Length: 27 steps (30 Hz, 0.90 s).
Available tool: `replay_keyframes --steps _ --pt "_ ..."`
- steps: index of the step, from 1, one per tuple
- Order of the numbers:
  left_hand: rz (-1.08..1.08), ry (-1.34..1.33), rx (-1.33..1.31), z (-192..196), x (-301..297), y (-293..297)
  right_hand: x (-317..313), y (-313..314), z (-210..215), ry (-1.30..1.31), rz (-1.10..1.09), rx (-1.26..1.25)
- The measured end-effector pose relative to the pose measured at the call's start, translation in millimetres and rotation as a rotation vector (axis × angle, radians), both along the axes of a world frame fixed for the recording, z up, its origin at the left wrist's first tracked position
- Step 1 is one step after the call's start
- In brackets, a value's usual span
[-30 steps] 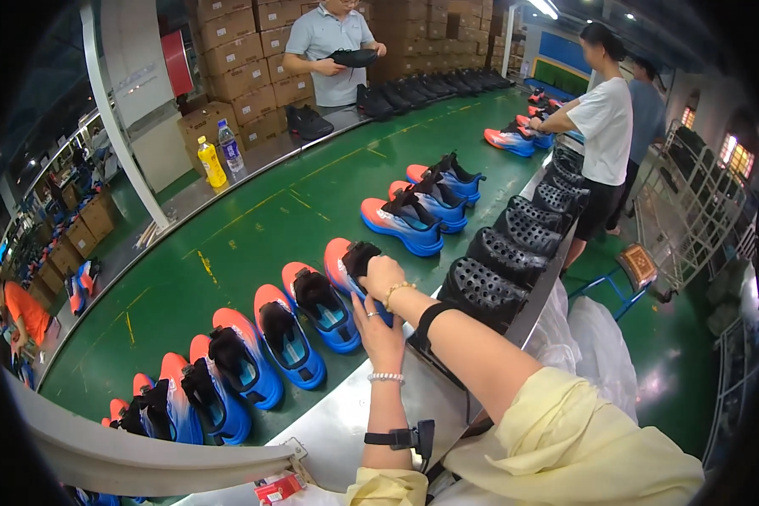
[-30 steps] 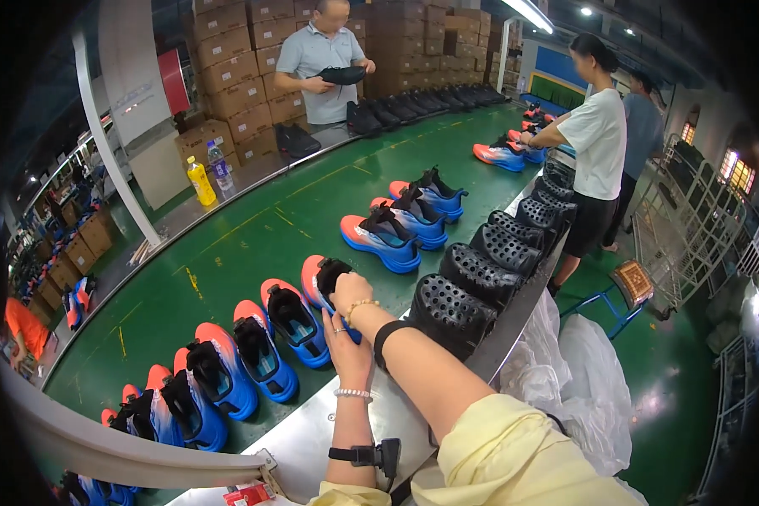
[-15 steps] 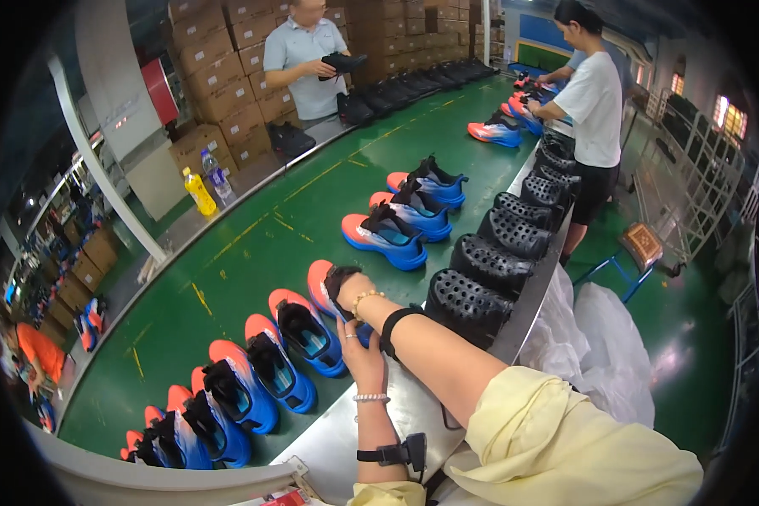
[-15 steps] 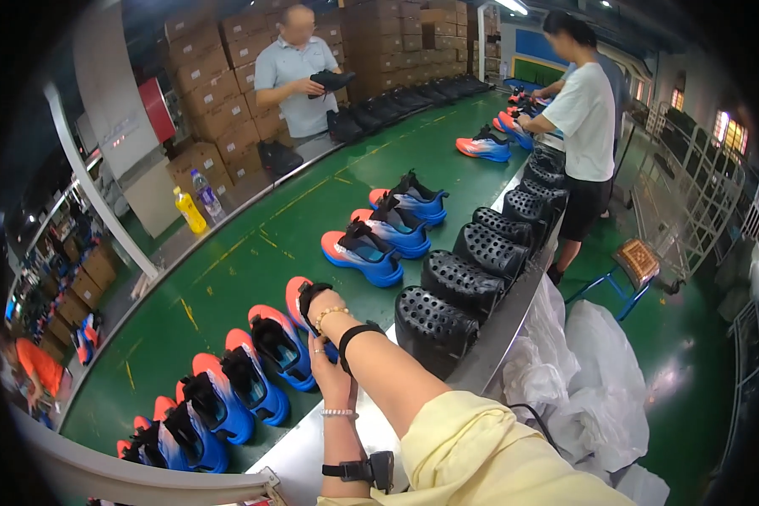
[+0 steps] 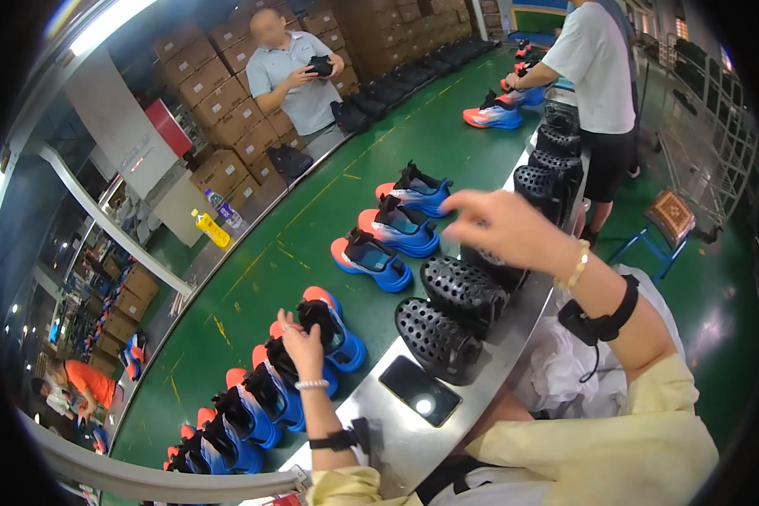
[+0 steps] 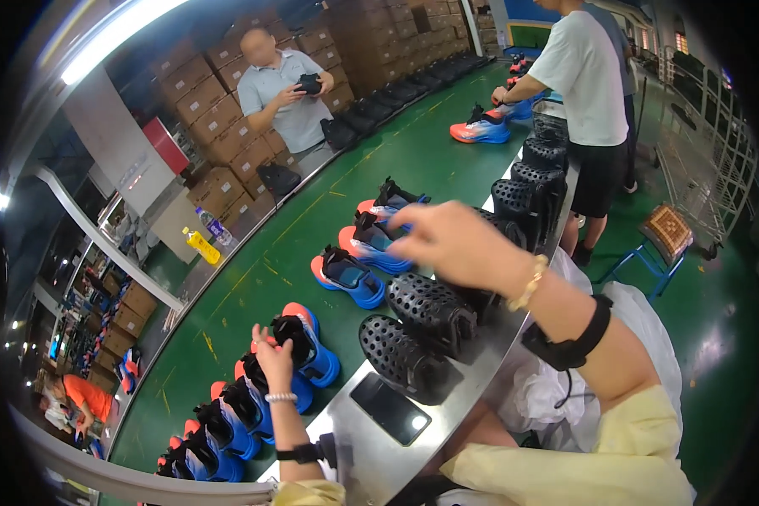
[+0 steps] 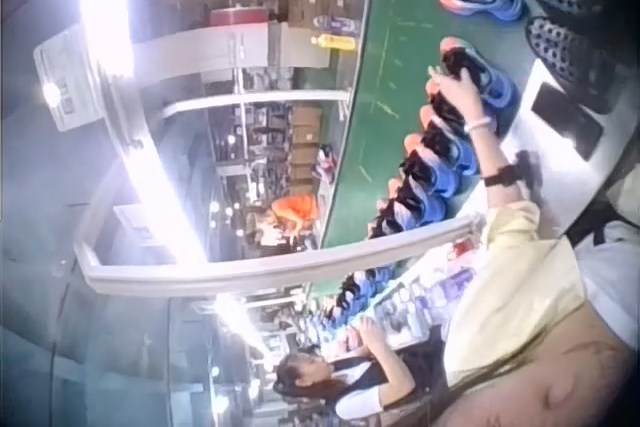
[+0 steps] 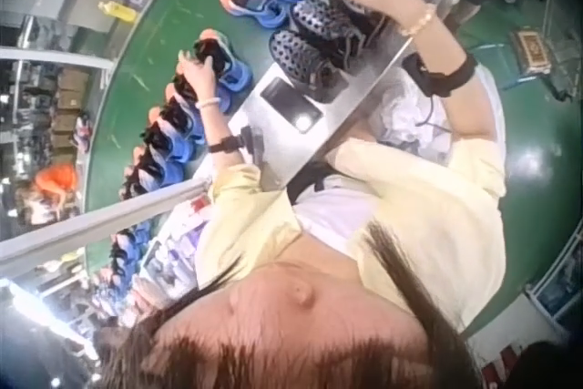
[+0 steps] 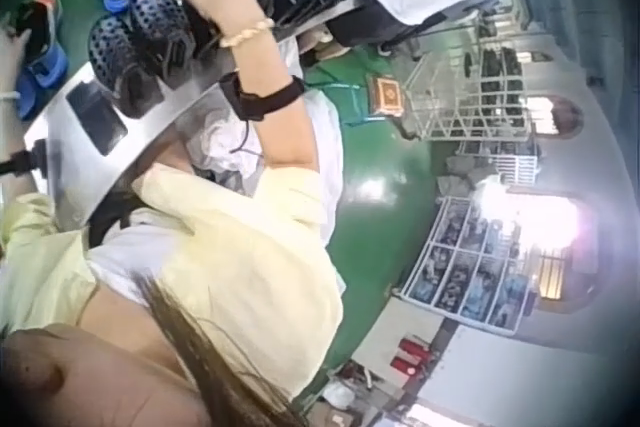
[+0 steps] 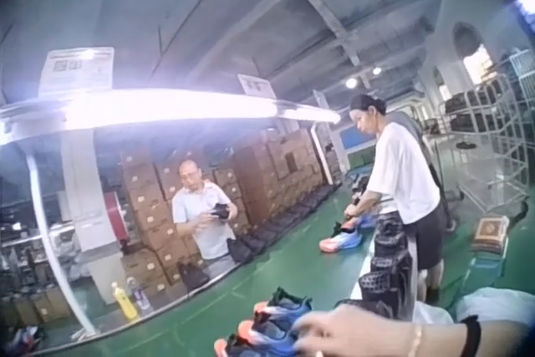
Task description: Inspecting and handling shoe components on a factory assembly line.
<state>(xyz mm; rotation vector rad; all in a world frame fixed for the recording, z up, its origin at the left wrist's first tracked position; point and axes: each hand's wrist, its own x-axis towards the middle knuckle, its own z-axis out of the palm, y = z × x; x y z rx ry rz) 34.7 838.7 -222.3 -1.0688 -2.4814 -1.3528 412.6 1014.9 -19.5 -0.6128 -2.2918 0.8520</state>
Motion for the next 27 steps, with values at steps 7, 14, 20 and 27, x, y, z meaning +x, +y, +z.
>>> replay_keyframes --steps 7,14,20,27 --pt "-0.221 -0.028 -0.419 5.0 -27.6 27.1 85.6 127.3 -137.5 0.014 -0.533 0.007" --pt "-0.034 0.108 -0.500 -10.4 -7.3 33.4 92.1 134.5 -163.3 0.044 -0.487 0.065" --pt "0.214 0.369 -0.617 -22.7 -3.1 33.7 98.2 138.6 -170.5 0.015 -0.500 -0.041" --pt "-0.195 0.023 -0.587 -20.5 -44.6 17.4 98.3 136.3 -165.8 0.020 -0.511 -0.061"
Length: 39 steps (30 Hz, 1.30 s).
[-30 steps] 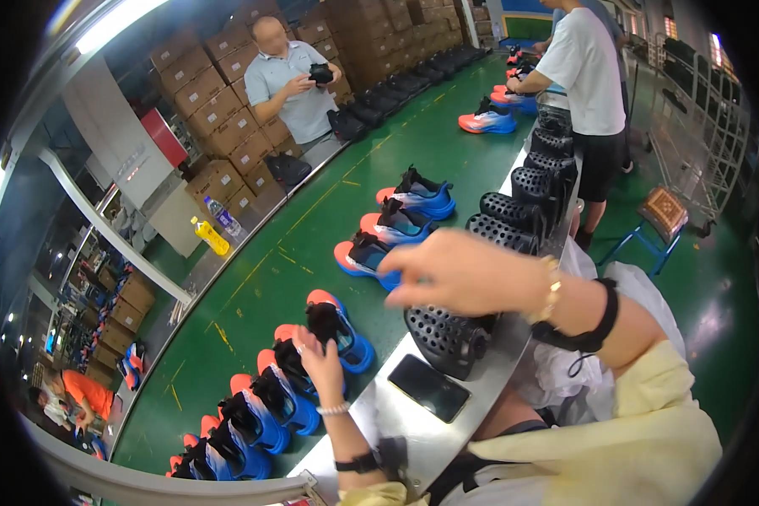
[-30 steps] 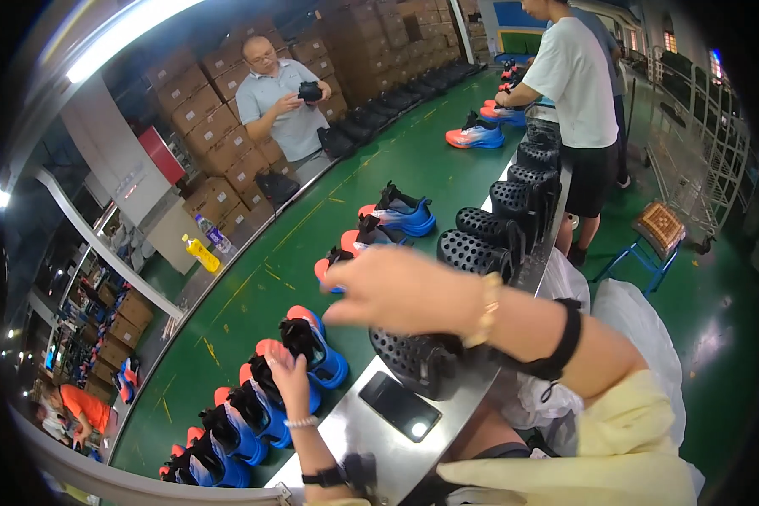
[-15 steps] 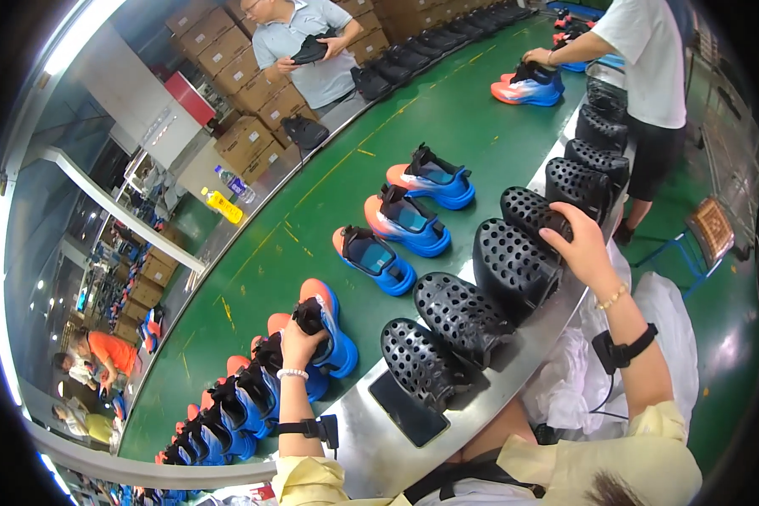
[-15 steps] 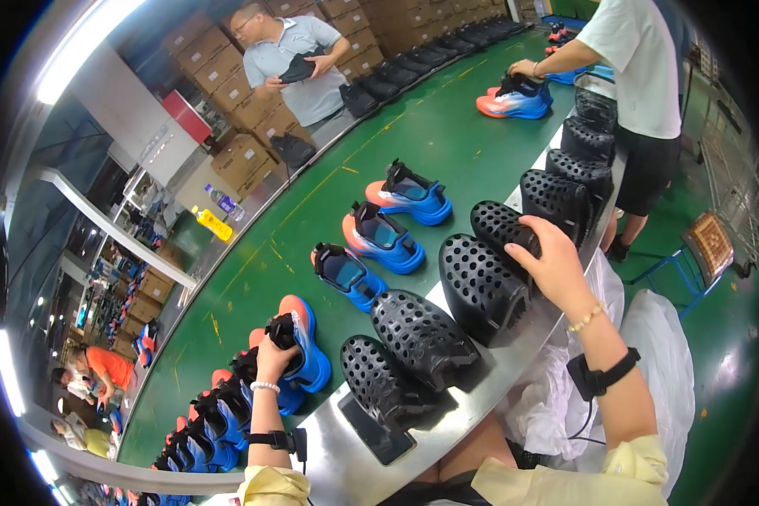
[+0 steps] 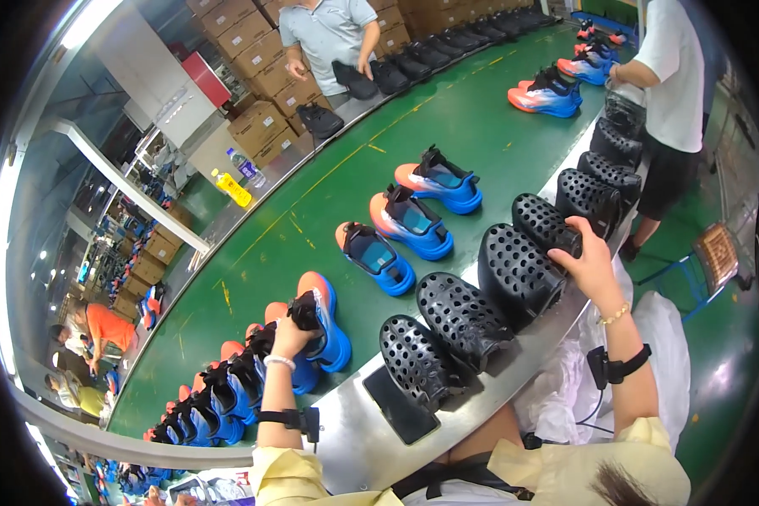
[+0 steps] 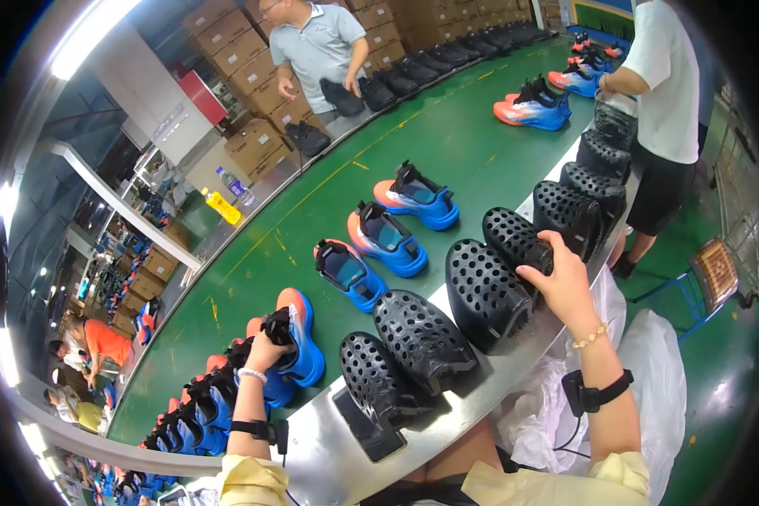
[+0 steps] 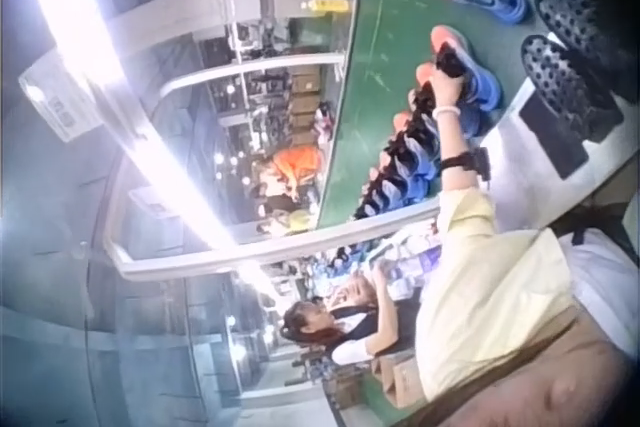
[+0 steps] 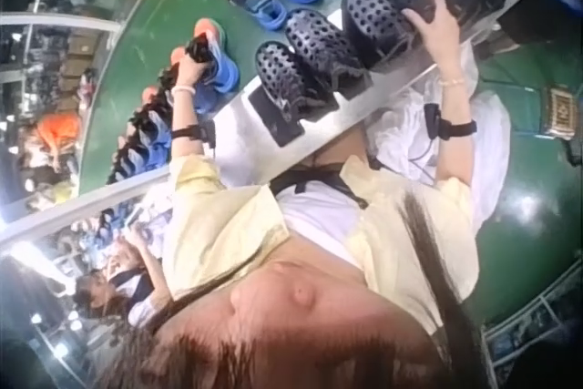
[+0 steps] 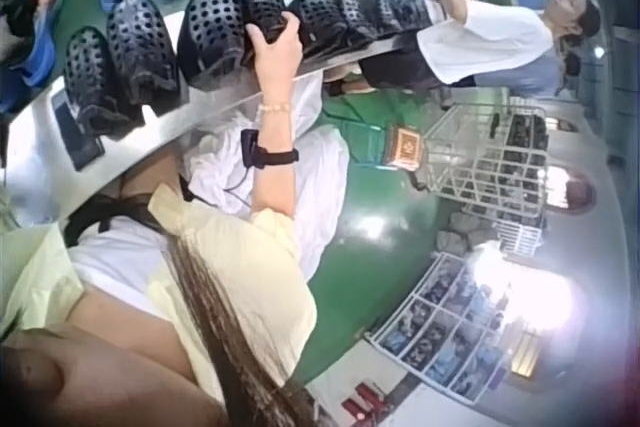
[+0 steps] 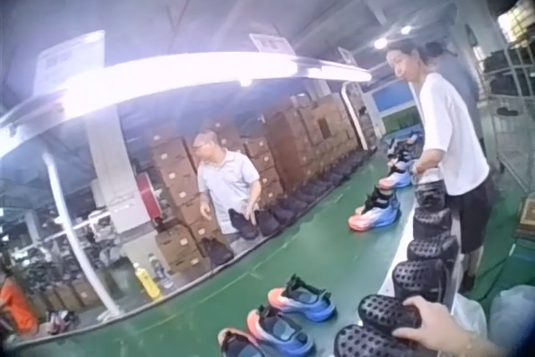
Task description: Inspecting and handling shoe components on a factory assembly line.
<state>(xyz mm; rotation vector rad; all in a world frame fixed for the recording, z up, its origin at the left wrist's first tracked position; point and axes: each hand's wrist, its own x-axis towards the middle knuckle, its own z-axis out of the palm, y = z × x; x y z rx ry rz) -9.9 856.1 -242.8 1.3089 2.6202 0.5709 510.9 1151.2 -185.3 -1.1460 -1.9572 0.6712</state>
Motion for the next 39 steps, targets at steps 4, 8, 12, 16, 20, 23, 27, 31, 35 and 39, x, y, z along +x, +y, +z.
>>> replay_keyframes --steps 4,8,12,16,20,23,27,31,35,39 --pt "0.091 0.078 -0.048 -8.0 -5.6 -5.9 5.7 -1.9 3.6 0.067 -0.018 0.159" --pt "0.211 0.265 0.005 -19.7 -1.3 -3.3 2.8 -23.5 42.6 0.278 -0.007 0.097" --pt "0.197 0.117 -0.006 9.2 -2.7 -10.5 4.3 -73.1 107.8 0.396 0.133 0.014" --pt "0.145 0.377 0.536 57.8 47.5 -11.4 28.6 -119.6 151.8 0.539 0.224 0.001" --pt "-0.141 -0.149 0.604 92.0 147.3 58.5 55.3 -151.6 173.9 0.477 0.173 0.040" --pt "-0.298 0.125 0.501 27.2 120.4 88.0 10.1 -189.9 198.8 0.522 0.301 -0.035" --pt "-0.172 -0.006 0.179 8.3 114.5 85.8 -42.0 -222.4 209.7 0.385 0.430 -0.086" --pt "-0.247 0.086 0.086 13.4 104.2 36.6 -87.7 -229.3 205.7 0.189 0.490 -0.063" --pt "-0.168 -0.100 0.369 18.3 138.5 -16.8 -161.0 -236.6 177.1 -0.175 0.502 0.134" --pt "0.083 -0.224 0.682 -8.7 151.2 -36.6 -255.2 -227.9 130.5 -0.550 0.552 0.225"
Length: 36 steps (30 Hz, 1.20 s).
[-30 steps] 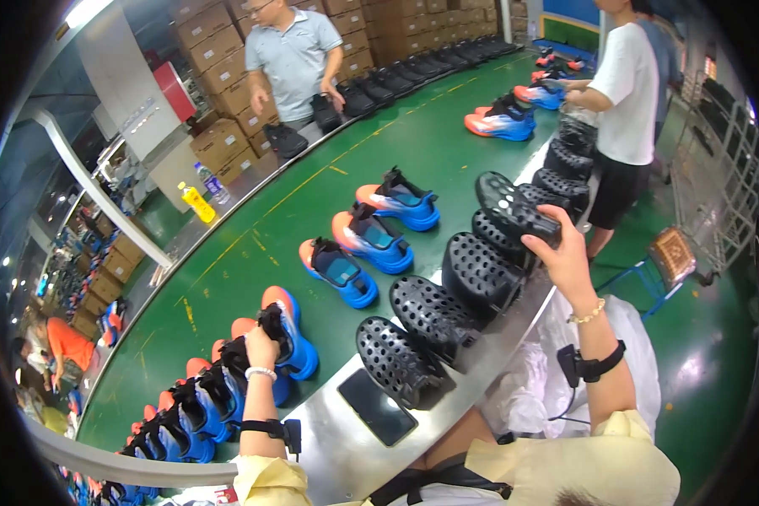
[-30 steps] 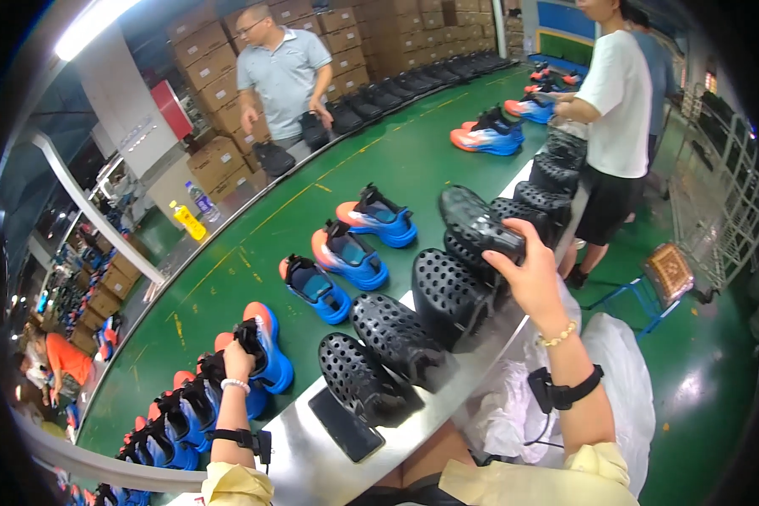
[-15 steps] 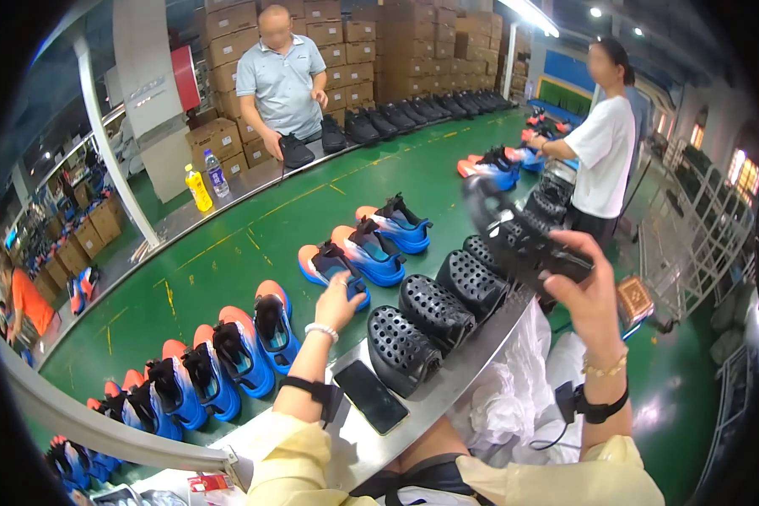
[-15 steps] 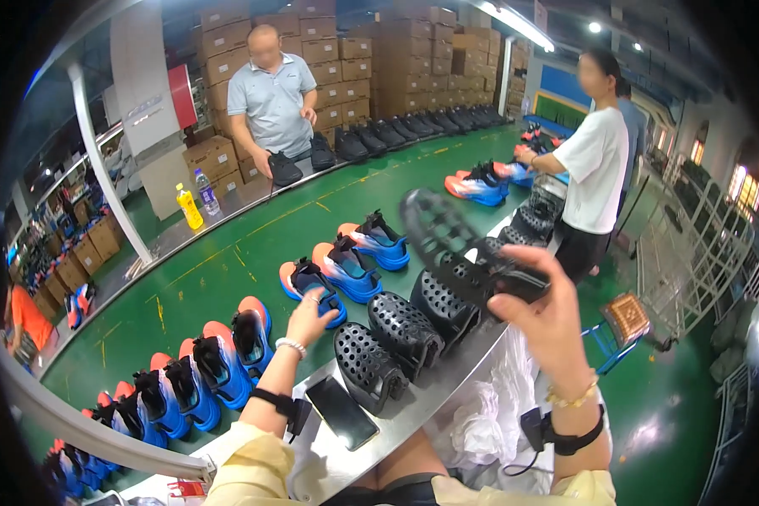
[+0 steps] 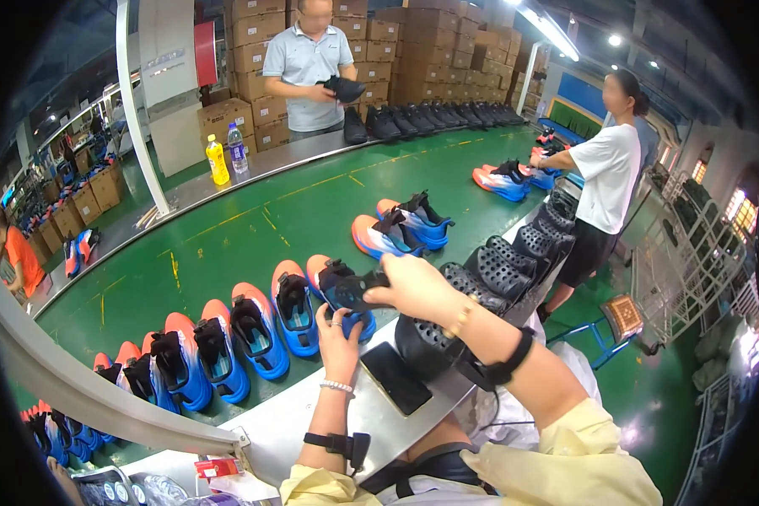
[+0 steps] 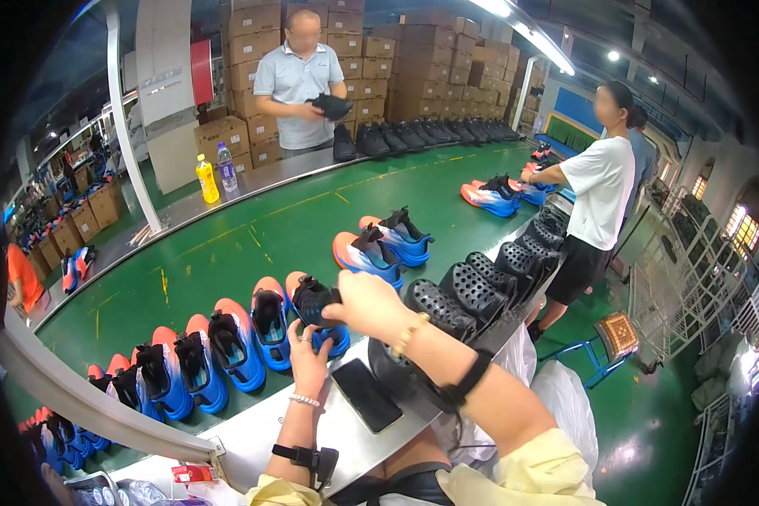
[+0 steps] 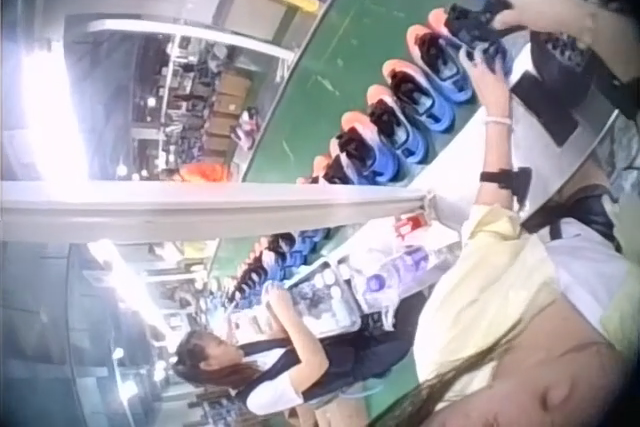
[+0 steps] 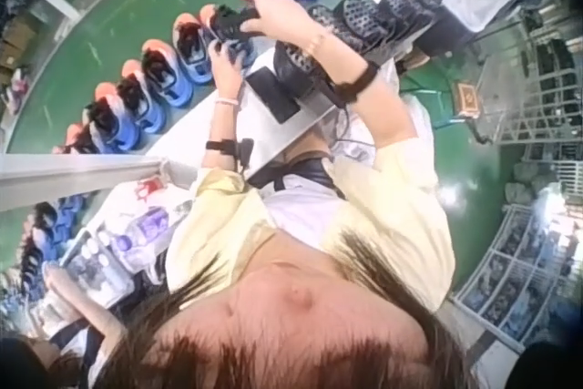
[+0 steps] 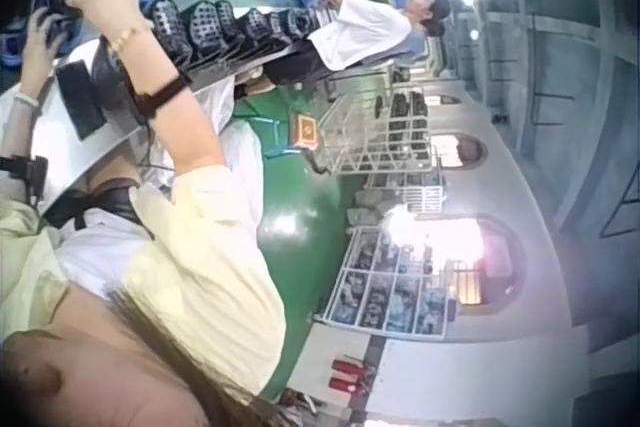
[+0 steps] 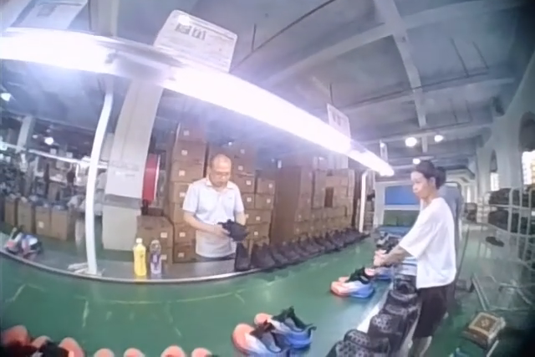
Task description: Inspecting and handling shoe components on a factory assembly line.
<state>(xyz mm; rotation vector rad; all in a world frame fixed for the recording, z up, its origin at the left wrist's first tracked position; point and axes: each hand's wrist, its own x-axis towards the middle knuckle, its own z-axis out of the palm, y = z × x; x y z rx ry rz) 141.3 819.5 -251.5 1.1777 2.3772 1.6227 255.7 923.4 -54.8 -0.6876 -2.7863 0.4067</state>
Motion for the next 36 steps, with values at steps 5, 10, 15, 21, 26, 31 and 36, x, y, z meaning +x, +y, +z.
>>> replay_keyframes --steps 5,10,15,21,26,31,36 --pt "-0.048 -0.001 -0.005 -23.0 -7.1 1.1 -73.2 13.9 -23.9 -0.314 -0.053 -0.057" --pt "-0.051 -0.096 -0.034 -21.3 -5.7 2.0 -105.6 32.7 -103.5 -0.065 0.000 0.127" --pt "-0.056 -0.088 -0.030 -21.9 -8.3 8.2 -120.7 30.4 -135.9 -0.210 -0.076 0.352" --pt "-0.041 -0.058 -0.011 -28.8 -15.0 2.8 -150.3 31.4 -173.2 -0.185 -0.290 0.105" --pt "-0.043 -0.065 -0.034 -21.6 -4.7 17.9 -153.1 57.8 -190.8 -0.043 -0.333 0.027" --pt "0.048 0.005 -0.031 -30.1 -8.9 19.4 -146.8 56.6 -159.4 -0.307 -0.162 -0.125" --pt "-0.005 -0.042 0.009 -28.3 -15.0 24.6 -139.7 47.7 -134.8 -0.176 -0.157 -0.104"
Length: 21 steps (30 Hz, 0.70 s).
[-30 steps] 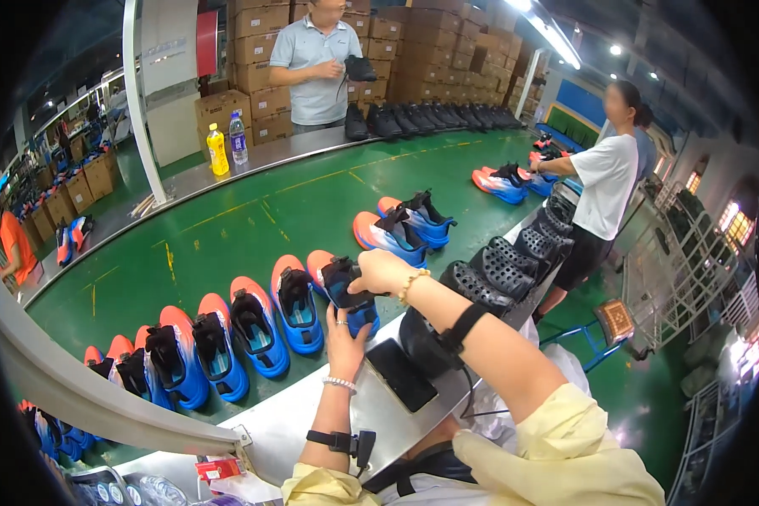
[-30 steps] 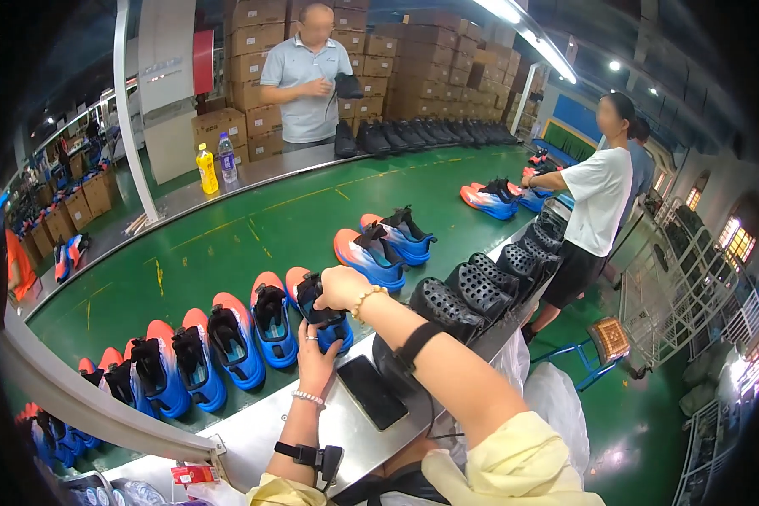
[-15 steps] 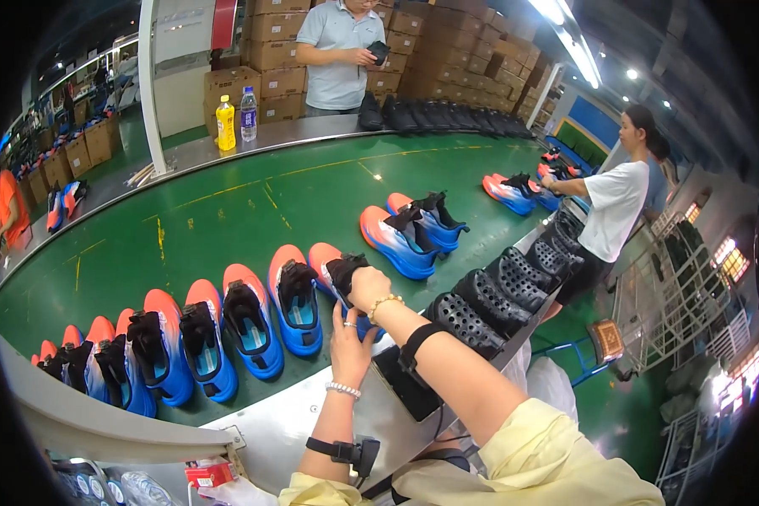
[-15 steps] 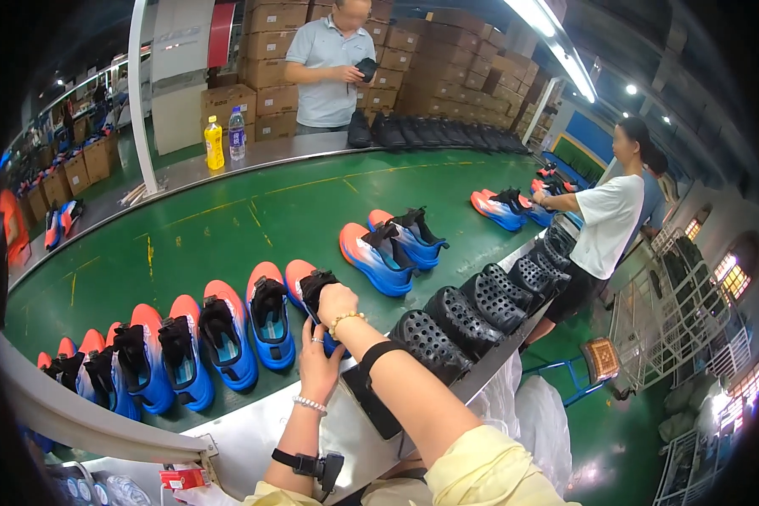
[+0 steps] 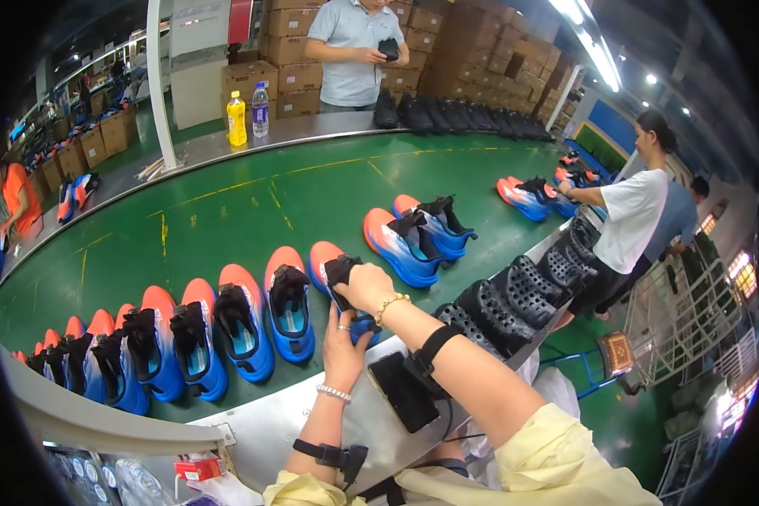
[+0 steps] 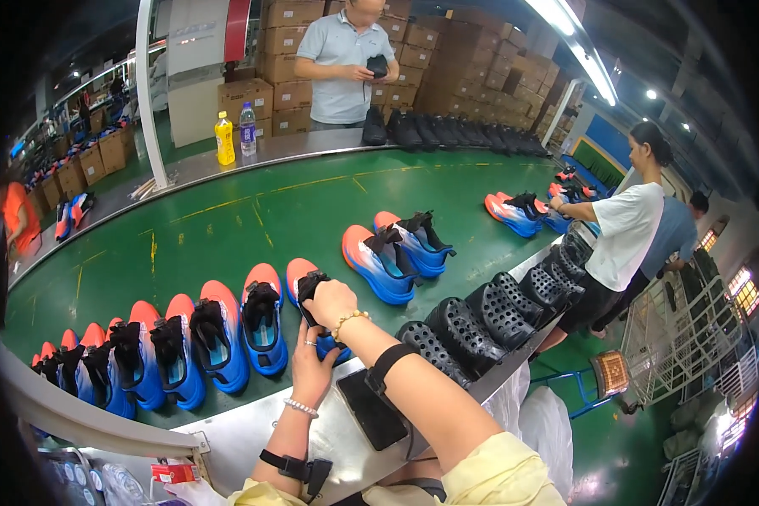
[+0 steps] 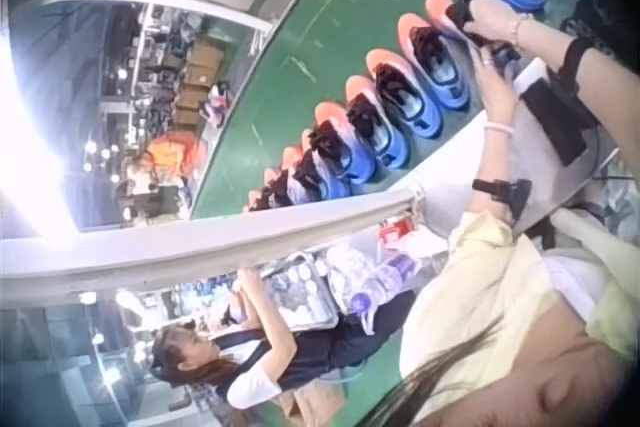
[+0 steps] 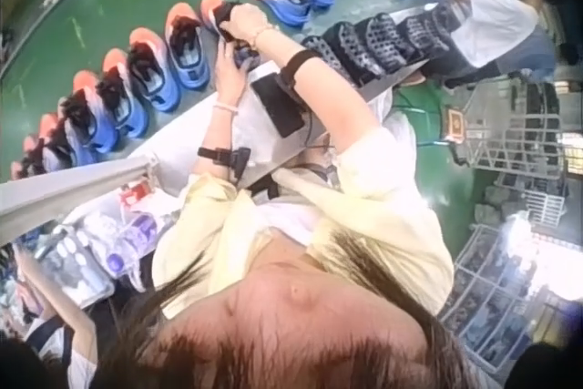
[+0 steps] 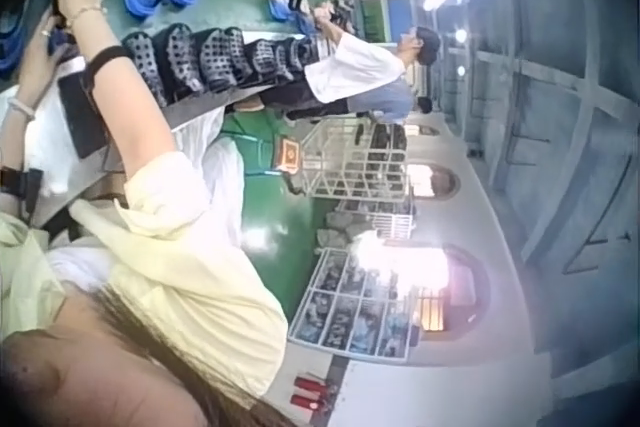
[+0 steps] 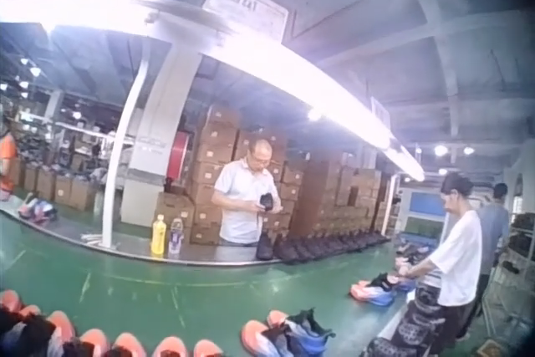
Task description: Inspecting and handling shoe components on a factory assembly line.
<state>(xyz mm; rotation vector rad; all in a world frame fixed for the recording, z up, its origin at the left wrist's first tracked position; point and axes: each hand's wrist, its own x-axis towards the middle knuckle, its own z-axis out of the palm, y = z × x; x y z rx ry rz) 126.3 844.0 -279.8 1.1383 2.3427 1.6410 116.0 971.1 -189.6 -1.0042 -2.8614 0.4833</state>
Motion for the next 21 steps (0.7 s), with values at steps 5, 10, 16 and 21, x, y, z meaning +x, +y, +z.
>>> replay_keyframes --steps 5,10,16,21 --pt "-0.030 -0.057 0.012 -0.3 -4.2 -1.8 -3.9 3.8 -9.6 0.069 0.100 0.113" --pt "0.021 -0.122 0.028 9.6 2.6 7.0 -17.6 15.6 -16.1 0.073 0.119 0.102" --pt "0.107 -0.031 0.034 -18.1 0.8 6.3 -3.0 15.2 3.3 0.024 0.325 -0.111" --pt "-0.029 -0.171 0.138 -52.5 -32.9 5.6 75.5 -43.6 124.7 0.145 0.782 -0.179"
